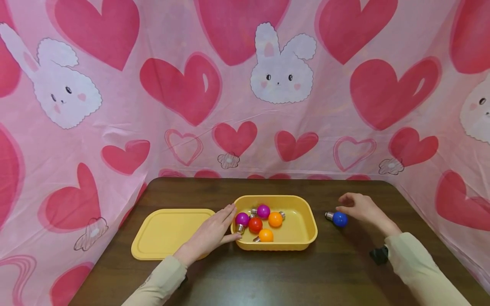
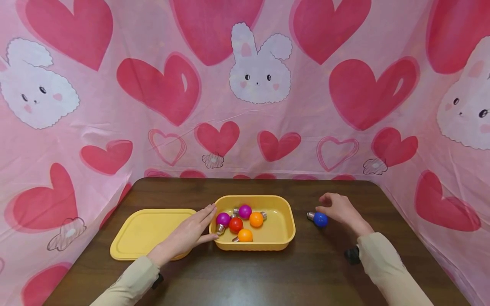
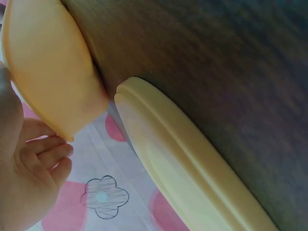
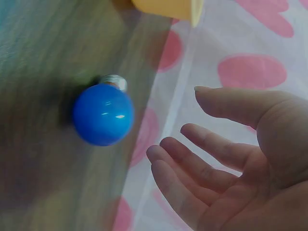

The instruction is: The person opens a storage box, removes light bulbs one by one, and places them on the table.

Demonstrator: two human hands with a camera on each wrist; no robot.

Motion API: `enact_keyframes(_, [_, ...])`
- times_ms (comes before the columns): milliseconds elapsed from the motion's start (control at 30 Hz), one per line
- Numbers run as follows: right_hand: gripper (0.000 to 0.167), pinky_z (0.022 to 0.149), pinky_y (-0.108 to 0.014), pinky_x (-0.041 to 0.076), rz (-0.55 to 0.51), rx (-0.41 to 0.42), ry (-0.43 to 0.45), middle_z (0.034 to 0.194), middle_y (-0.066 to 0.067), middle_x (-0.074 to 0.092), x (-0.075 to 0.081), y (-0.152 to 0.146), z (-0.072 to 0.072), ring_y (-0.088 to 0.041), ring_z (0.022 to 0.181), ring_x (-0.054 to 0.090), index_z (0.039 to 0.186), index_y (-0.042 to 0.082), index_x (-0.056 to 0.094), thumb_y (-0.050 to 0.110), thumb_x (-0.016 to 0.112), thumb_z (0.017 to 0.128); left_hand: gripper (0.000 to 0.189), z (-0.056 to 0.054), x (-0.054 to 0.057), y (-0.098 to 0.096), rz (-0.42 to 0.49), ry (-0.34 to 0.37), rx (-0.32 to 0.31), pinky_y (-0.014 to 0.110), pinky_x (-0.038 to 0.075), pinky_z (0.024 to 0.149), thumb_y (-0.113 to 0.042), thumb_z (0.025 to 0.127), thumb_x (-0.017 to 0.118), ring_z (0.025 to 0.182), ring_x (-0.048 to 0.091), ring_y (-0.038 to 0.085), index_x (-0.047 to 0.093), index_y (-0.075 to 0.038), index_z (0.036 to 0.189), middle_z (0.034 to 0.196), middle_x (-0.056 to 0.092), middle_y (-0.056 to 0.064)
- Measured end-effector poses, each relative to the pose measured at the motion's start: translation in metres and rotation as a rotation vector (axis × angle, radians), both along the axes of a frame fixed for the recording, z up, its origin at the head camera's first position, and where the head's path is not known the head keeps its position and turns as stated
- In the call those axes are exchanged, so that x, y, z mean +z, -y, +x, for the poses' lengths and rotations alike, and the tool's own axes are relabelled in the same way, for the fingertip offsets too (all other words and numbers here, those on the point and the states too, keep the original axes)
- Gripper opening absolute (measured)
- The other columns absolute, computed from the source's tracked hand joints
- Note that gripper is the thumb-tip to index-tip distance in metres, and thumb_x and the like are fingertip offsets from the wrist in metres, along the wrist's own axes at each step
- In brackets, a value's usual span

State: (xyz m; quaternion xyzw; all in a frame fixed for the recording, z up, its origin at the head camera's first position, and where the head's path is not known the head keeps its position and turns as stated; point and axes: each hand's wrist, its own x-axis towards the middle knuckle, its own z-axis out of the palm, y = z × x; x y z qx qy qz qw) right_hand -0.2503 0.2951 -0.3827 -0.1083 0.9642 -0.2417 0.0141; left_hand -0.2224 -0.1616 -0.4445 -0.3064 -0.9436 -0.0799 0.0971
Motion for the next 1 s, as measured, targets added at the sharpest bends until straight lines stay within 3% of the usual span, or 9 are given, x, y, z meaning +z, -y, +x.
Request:
enact_keyframes(133, [0.039, 0.087, -0.055, 0.057, 0.031, 0.042, -0.06, 0.105, -0.025, 0.07, 0.009, 0.008, -0.002, -0.039, 0.097, 0.065, 0.11, -0.007, 0.064, 0.025, 0.072, 0.089, 0.084, 0.0, -0.001, 0.0, 0.0, -0.002, 0.001, 0.044, 0.043, 0.114, -0.062, 0.091, 0.057, 0.144, 0.044, 0.029, 0.04, -0.005, 0.151, 0.157, 0.042, 0.013])
enact_keyframes(467, [0.036, 0.085, -0.048, 0.06, 0.004, 0.163, -0.037, 0.107, -0.023, 0.071, 0.027, 0.048, -0.006, -0.032, 0.095, 0.069, 0.11, -0.004, 0.065, 0.024, 0.074, 0.088, 0.084, 0.0, -0.001, 0.0, -0.009, -0.021, -0.003, 0.045, 0.043, 0.114, -0.062, 0.092, 0.055, 0.144, 0.044, 0.029, 0.04, -0.004, 0.15, 0.157, 0.042, 0.014])
enact_keyframes(733, [0.029, 0.078, -0.039, 0.063, 0.033, 0.29, -0.043, 0.099, -0.019, 0.072, 0.028, 0.085, -0.011, -0.022, 0.082, 0.068, 0.107, -0.004, 0.067, 0.015, 0.075, 0.086, 0.085, 0.0, 0.002, 0.002, -0.014, 0.022, 0.01, 0.045, 0.042, 0.115, -0.065, 0.091, 0.053, 0.145, 0.043, 0.028, 0.039, -0.007, 0.152, 0.158, 0.04, 0.012])
enact_keyframes(1000, [0.03, 0.082, -0.041, 0.062, 0.046, 0.358, -0.024, 0.104, -0.022, 0.071, 0.018, 0.111, -0.019, -0.031, 0.089, 0.068, 0.107, -0.004, 0.067, 0.013, 0.076, 0.085, 0.084, -0.001, 0.0, 0.001, -0.037, -0.013, -0.01, 0.045, 0.043, 0.115, -0.064, 0.092, 0.053, 0.144, 0.044, 0.029, 0.041, -0.005, 0.15, 0.157, 0.042, 0.013])
